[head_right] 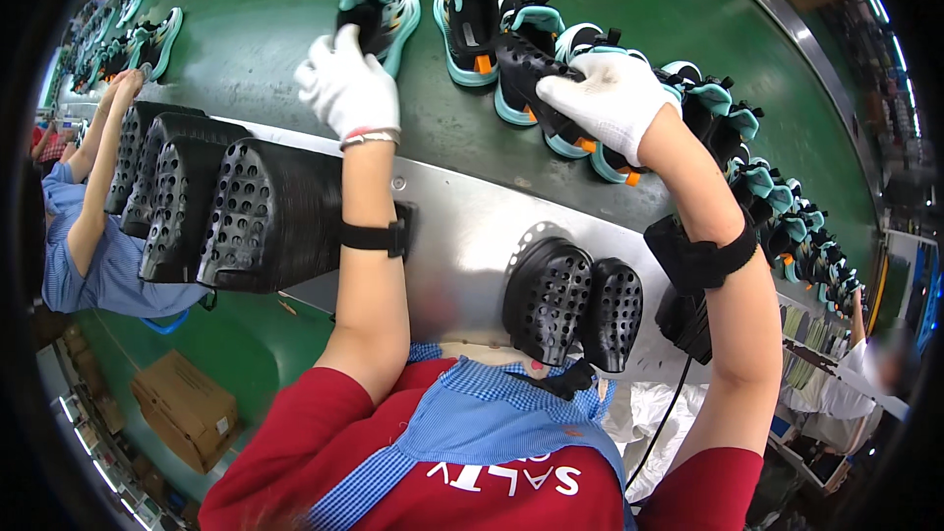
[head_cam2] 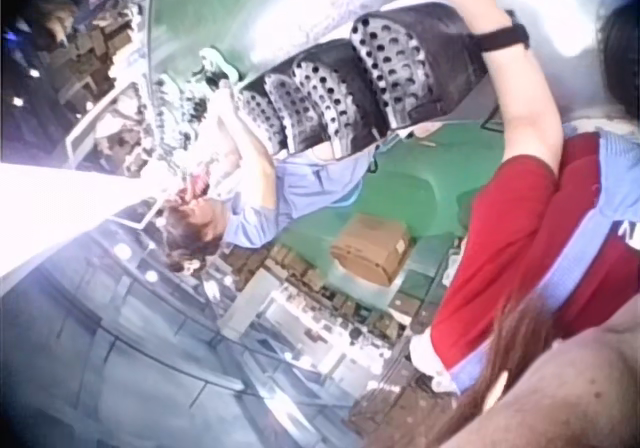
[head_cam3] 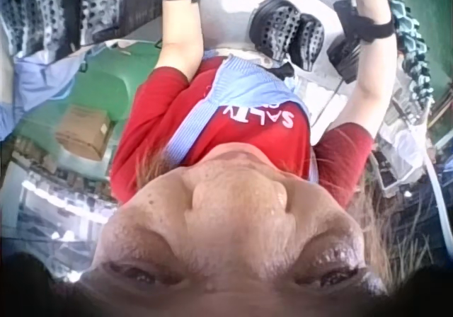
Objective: Placing shoe soles into sneakers on a production assembly line.
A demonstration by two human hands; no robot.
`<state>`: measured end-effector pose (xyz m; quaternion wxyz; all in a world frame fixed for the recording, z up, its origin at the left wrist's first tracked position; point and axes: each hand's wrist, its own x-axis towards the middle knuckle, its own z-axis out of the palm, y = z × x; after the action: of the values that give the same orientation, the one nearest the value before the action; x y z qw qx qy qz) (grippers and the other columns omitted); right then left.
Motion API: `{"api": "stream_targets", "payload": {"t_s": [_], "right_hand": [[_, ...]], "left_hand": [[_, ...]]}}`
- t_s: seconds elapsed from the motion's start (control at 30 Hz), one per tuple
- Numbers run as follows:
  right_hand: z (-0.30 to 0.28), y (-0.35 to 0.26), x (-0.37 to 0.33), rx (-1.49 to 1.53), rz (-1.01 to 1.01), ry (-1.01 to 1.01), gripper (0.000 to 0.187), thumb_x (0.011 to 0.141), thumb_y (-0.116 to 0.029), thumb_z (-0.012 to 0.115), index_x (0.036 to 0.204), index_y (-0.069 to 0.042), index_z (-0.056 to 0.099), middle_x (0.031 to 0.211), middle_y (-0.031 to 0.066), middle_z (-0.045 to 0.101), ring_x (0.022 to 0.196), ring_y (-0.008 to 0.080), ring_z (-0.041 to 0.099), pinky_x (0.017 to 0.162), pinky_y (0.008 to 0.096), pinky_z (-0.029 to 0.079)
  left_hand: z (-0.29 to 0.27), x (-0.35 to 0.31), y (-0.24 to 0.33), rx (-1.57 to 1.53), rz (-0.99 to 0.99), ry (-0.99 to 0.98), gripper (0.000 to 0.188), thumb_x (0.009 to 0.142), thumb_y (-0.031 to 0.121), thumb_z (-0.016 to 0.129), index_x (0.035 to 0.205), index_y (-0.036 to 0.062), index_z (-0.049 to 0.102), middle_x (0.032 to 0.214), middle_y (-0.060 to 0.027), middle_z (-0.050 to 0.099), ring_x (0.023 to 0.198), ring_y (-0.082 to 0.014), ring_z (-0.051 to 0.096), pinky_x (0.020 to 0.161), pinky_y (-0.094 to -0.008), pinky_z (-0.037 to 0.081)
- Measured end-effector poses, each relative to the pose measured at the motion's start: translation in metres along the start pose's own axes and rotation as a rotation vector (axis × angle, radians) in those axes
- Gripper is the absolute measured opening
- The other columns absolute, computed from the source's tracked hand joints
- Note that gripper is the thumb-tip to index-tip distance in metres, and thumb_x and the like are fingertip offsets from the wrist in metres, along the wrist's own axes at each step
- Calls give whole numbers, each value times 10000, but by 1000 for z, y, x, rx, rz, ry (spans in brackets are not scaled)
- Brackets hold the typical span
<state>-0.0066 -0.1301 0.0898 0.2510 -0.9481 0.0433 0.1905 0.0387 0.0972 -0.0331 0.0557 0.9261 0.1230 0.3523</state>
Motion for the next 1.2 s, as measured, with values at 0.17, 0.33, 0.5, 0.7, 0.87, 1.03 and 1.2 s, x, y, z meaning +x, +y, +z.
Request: {"api": "stream_targets", "payload": {"t_s": [0.17, 0.33, 0.5, 0.7, 0.87, 1.03, 1.2], "right_hand": [[1, 4, 17, 65, -27, 19, 443, 796, -422, 606, 777, 17, 659, 603, 72, 573, 570, 136, 566, 566, 283, 464], [11, -5, 40, 209, -17, -55, 412, 796, -415, 625, 730, -9, 656, 562, 41, 529, 506, 111, 483, 496, 268, 407], [7, -15, 68, 198, 4, -223, 380, 766, -400, 610, 699, -29, 661, 540, 24, 505, 479, 121, 423, 468, 278, 361], [43, -87, 94, -474, 51, -59, 361, 818, -274, 520, 1043, -55, 699, 1063, 178, 674, 970, 316, 665, 834, 381, 525], [86, -83, 118, -562, -69, 65, 289, 869, -230, 518, 1019, -57, 694, 1035, 186, 674, 970, 333, 654, 829, 403, 526], [80, -83, 117, -528, -124, -36, 327, 893, -307, 517, 993, -53, 697, 1010, 172, 676, 944, 333, 649, 827, 406, 517], [75, -91, 113, -829, -392, -144, 356, 907, -348, 518, 977, -53, 705, 963, 146, 691, 896, 311, 661, 793, 392, 518]], "left_hand": [[2, -5, 38, -491, 204, -289, 207, 772, 180, 670, 966, 111, 646, 961, -85, 610, 854, -306, 582, 758, -407, 487], [23, -26, 52, -568, 279, -530, 215, 770, 197, 681, 931, 72, 612, 975, -107, 618, 919, -315, 599, 782, -411, 502], [5, -40, 38, -635, 282, -603, 163, 739, 189, 697, 851, 90, 631, 910, -91, 596, 856, -316, 587, 740, -410, 502], [2, -39, 26, -632, 220, -656, 211, 749, 236, 686, 886, 76, 665, 890, -120, 623, 843, -341, 612, 744, -435, 501], [13, -27, 33, -418, 125, -931, 237, 762, 305, 698, 865, 91, 696, 902, -115, 679, 874, -306, 656, 759, -401, 530], [3, -23, 28, -340, 226, -895, 322, 793, 411, 640, 836, 100, 713, 858, -132, 696, 817, -313, 670, 703, -401, 536], [0, -16, 27, -302, 192, -954, 332, 780, 418, 656, 848, 99, 715, 848, -135, 695, 822, -313, 671, 714, -402, 534]]}}
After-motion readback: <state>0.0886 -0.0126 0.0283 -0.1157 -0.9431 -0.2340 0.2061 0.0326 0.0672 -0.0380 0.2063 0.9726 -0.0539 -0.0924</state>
